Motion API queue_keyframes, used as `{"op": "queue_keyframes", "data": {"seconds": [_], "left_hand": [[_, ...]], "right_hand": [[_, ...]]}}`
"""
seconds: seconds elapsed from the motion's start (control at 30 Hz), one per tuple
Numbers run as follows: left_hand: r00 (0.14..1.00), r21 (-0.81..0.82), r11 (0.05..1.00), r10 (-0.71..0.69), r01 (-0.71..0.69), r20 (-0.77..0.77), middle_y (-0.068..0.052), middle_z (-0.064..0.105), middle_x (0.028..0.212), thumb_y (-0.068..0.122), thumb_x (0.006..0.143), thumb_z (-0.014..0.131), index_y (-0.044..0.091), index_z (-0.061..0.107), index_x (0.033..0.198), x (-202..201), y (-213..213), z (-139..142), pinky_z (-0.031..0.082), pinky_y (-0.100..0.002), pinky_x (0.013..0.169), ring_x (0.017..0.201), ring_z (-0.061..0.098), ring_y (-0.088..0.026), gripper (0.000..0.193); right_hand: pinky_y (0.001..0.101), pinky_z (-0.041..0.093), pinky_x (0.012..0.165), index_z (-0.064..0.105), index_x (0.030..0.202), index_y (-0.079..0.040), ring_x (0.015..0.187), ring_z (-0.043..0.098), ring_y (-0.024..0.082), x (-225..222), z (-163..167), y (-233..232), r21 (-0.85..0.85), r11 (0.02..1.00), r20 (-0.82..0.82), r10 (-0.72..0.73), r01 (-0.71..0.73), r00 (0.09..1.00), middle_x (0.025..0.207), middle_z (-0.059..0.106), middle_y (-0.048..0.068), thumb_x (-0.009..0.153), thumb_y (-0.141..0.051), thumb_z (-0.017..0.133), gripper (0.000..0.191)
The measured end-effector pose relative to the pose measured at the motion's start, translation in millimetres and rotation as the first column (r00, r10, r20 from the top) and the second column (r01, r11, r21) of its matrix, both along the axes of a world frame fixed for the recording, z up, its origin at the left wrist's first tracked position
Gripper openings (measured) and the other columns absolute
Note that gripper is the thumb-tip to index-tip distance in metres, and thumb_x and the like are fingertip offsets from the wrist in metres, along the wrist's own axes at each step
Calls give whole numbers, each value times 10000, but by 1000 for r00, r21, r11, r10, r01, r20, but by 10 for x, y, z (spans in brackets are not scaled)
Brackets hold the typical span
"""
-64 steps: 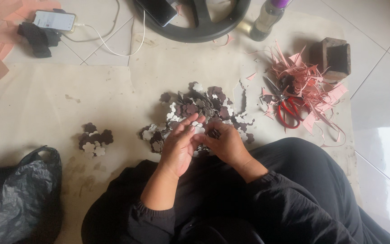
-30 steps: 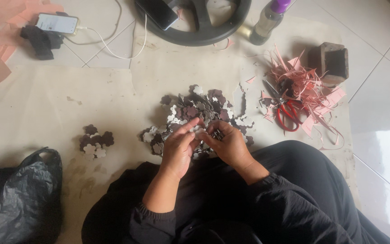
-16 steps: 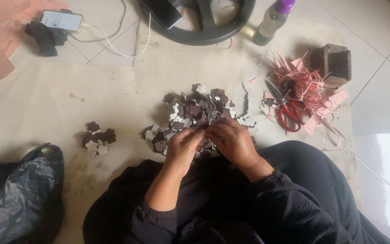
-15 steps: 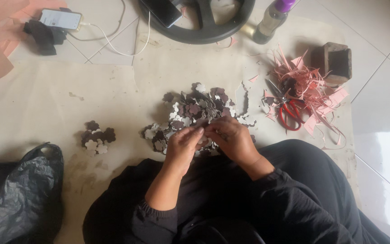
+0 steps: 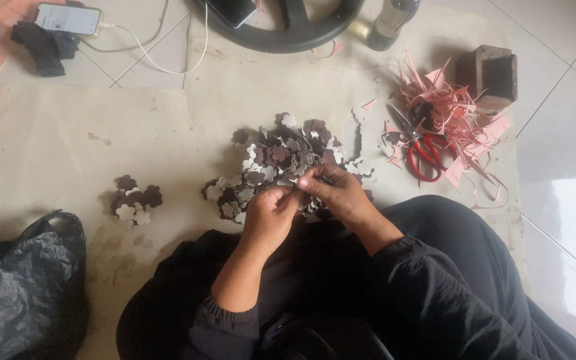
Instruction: The person sits on the floor and repeatedly picks up small flower-shaped paper cutouts, folds or bends them by hand, and places them into a growing pile. The hands handle the pieces one at a time, occasionally shifting the pile to continue the process.
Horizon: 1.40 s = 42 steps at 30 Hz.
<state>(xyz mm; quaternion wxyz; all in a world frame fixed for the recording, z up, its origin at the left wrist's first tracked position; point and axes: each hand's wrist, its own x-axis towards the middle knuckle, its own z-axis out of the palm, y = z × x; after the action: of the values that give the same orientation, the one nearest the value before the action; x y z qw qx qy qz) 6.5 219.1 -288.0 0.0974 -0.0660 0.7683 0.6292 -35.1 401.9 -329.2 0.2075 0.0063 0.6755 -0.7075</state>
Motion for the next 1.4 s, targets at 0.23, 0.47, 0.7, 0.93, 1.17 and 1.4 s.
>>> {"op": "queue_keyframes", "data": {"seconds": [0.23, 0.47, 0.7, 0.93, 1.17, 1.4], "left_hand": [[992, 310, 948, 40, -75, 118, -48, 765, 858, 181, 944, 645, -3, 739, 970, 6, -10, -100, 577, -249, 713, 769, 708, -109, 208], [970, 512, 842, 53, -170, 235, -59, 763, 855, 188, 960, 533, -20, 720, 998, -37, -164, -207, 644, -277, 749, 767, 738, -134, 283], [989, -124, 988, 82, -97, -122, -88, 782, 935, 99, 917, 654, 46, 767, 1138, -105, -376, -515, 567, -250, 714, 813, 734, -114, 253], [913, 23, 990, 136, -138, -385, -93, 721, 1025, 88, 917, 588, 35, 622, 1288, -190, -770, -290, 565, -381, 749, 893, 692, -241, 376], [981, -29, 999, -29, 36, 190, -73, 710, 1030, 104, 962, 552, 26, 623, 1280, -199, -1548, 208, 568, -370, 749, 902, 696, -224, 335], [973, 9, 999, -53, 52, 226, -53, 699, 1035, 119, 1006, 515, 17, 623, 1272, -332, -1993, 389, 571, -360, 748, 912, 699, -207, 305]], "right_hand": [[251, 381, 612, 750, 1129, -21, 711, 469, 98, -36, 85, 30, -62, 994, 190, -71, 85, 979, 848, 581, 24, 1031, -353, 718, 348], [243, 362, 523, 603, 1059, -65, 617, 470, 97, 22, 41, -71, -293, 953, 292, 6, 83, 957, 794, 571, -1, 991, -172, 674, 145], [287, 479, 621, 550, 1055, -112, 761, 590, 162, -64, 158, -350, -365, 914, 419, -11, 179, 908, 973, 631, 73, 946, -74, 492, 129], [332, 536, 711, 564, 1097, -73, 852, 624, 220, -127, 610, -1677, -502, 846, 471, 94, 179, 877, 1006, 638, 118, 986, -123, 554, 122], [439, 555, 614, 590, 1020, 41, 744, 635, 293, -412, 304, -4042, -160, 986, 702, 86, 40, 707, 863, 625, 163, 943, -122, 657, 192], [437, 423, 941, 558, 1307, -93, 1147, 520, 261, -552, 728, -5148, -7, 956, 480, 261, -294, 838, 1187, 573, 97, 976, -213, 638, 361]]}}
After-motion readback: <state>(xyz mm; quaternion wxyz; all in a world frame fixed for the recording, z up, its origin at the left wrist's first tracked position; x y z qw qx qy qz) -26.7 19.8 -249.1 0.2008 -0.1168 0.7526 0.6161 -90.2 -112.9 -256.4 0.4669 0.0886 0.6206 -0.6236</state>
